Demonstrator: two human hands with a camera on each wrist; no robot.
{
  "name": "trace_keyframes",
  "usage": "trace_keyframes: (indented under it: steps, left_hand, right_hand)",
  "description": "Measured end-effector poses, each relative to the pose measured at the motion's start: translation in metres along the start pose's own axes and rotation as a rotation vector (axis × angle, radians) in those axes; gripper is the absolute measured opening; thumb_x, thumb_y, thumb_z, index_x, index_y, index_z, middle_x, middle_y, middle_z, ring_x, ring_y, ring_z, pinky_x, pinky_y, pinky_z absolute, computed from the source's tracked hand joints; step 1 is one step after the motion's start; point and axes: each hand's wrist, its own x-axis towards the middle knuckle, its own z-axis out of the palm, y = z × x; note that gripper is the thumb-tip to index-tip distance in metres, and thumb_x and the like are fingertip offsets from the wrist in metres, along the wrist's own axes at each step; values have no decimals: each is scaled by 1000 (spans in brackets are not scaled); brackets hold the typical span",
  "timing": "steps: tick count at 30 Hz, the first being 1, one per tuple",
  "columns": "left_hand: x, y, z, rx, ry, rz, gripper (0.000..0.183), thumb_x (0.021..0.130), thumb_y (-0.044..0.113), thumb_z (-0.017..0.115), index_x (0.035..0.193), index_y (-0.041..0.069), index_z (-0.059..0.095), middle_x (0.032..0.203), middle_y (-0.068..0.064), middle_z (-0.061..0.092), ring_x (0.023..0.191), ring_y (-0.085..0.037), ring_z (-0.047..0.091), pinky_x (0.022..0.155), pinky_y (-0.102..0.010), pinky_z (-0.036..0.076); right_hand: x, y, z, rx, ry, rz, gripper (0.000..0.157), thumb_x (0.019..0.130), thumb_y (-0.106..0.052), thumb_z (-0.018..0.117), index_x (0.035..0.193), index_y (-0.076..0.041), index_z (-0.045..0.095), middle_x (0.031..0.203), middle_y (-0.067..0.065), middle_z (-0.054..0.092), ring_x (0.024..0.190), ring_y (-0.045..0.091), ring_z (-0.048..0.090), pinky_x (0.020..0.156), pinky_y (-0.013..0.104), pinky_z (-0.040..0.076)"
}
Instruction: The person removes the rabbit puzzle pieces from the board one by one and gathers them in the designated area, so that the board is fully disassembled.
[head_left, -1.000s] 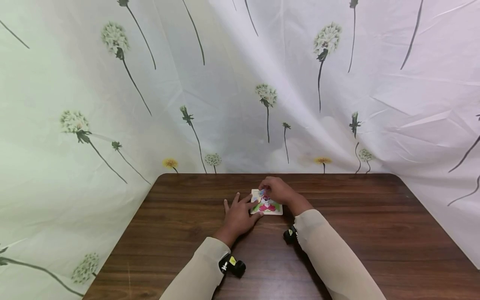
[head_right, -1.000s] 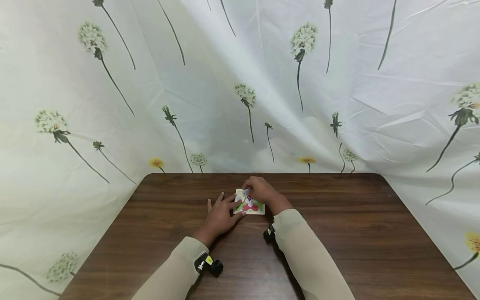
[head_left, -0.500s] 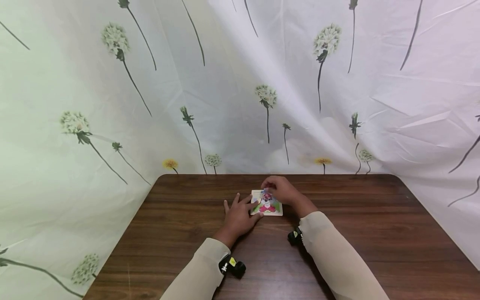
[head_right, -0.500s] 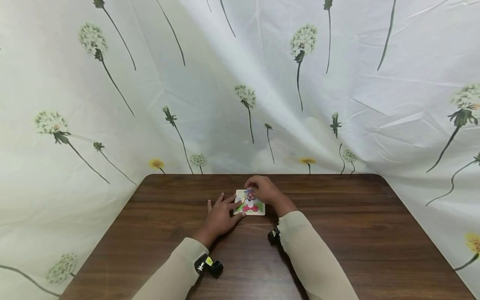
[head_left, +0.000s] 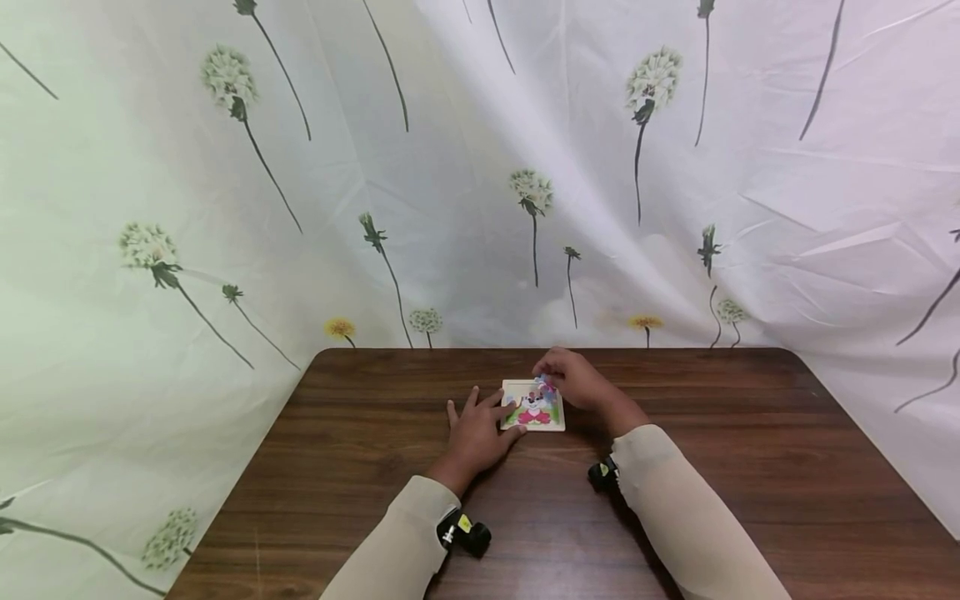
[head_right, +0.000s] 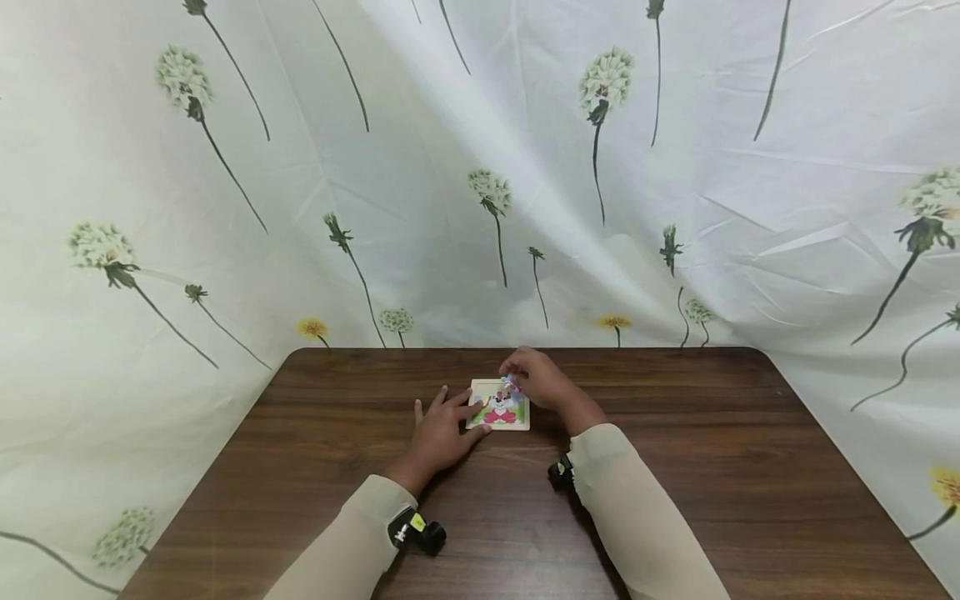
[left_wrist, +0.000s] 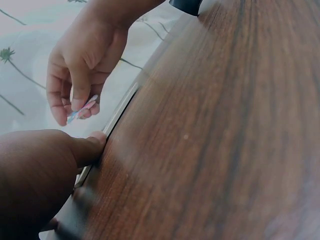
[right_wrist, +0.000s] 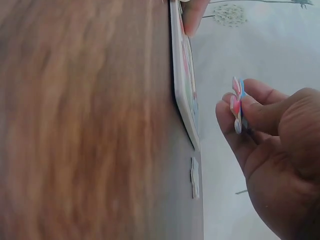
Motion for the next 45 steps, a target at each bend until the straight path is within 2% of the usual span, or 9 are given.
trace_keyframes:
  steps: [6,14,18,24,27,32,37,45]
  left_hand:
    - [0,-1,0,8,-5,2,50,103,53,74,147,29,72,167,-7,55,164,-50,33,124,-88,14]
    - [0,-2,1,20,-3,6,50,103,52,74,147,29,72,167,-7,55,164,-50,34,124,-88,14]
    - [0,-1,1,21,1,6,50,103,52,74,147,29,72,167,-7,56,163,-50,34,124,-88,14]
    - [1,-1,1,16,3,5,51,102,53,74,147,29,72,167,-7,55,164,-49,34,124,-88,14]
    - [1,-1,2,13,7,5,51,102,53,74,147,29,72,167,-6,55,164,-49,33,124,-88,14]
    - [1,0,1,11,11,9,50,103,53,74,147,30,72,167,-6,55,164,-49,34,124,-88,14]
    - [-1,1,0,-1,7,10,50,102,52,74,147,28,73,167,-7,55,164,-50,34,124,-88,13]
    - [-2,1,0,-5,12,8,50,103,52,74,147,28,72,167,-7,55,164,-50,33,125,-87,13]
  right_hand:
    - [-4,5,-5,41,-46,33,25,104,6,64,124,0,77,126,16,68,109,26,65,94,43,56]
    - [-10,8,-12,89,-99,62,32,97,-1,80,129,2,78,136,19,64,120,33,65,100,47,58]
    - [-11,11,-15,72,-106,59,34,95,-4,83,128,2,79,133,17,64,115,29,63,95,41,56]
    - [-18,14,-22,60,-124,40,33,99,-1,77,131,1,78,128,15,62,103,24,57,87,35,51]
    - [-22,17,-25,72,-119,27,32,101,0,74,133,0,77,132,15,64,104,24,59,88,37,53]
    - [-30,22,-31,99,-79,37,36,102,1,73,139,-1,71,139,17,71,118,31,69,101,51,60]
    - [-39,29,-36,143,-70,51,45,101,4,73,145,5,64,142,23,70,133,42,67,109,61,58]
    - [-51,45,-42,118,-53,74,48,99,9,72,146,5,64,142,23,71,138,45,64,115,65,52]
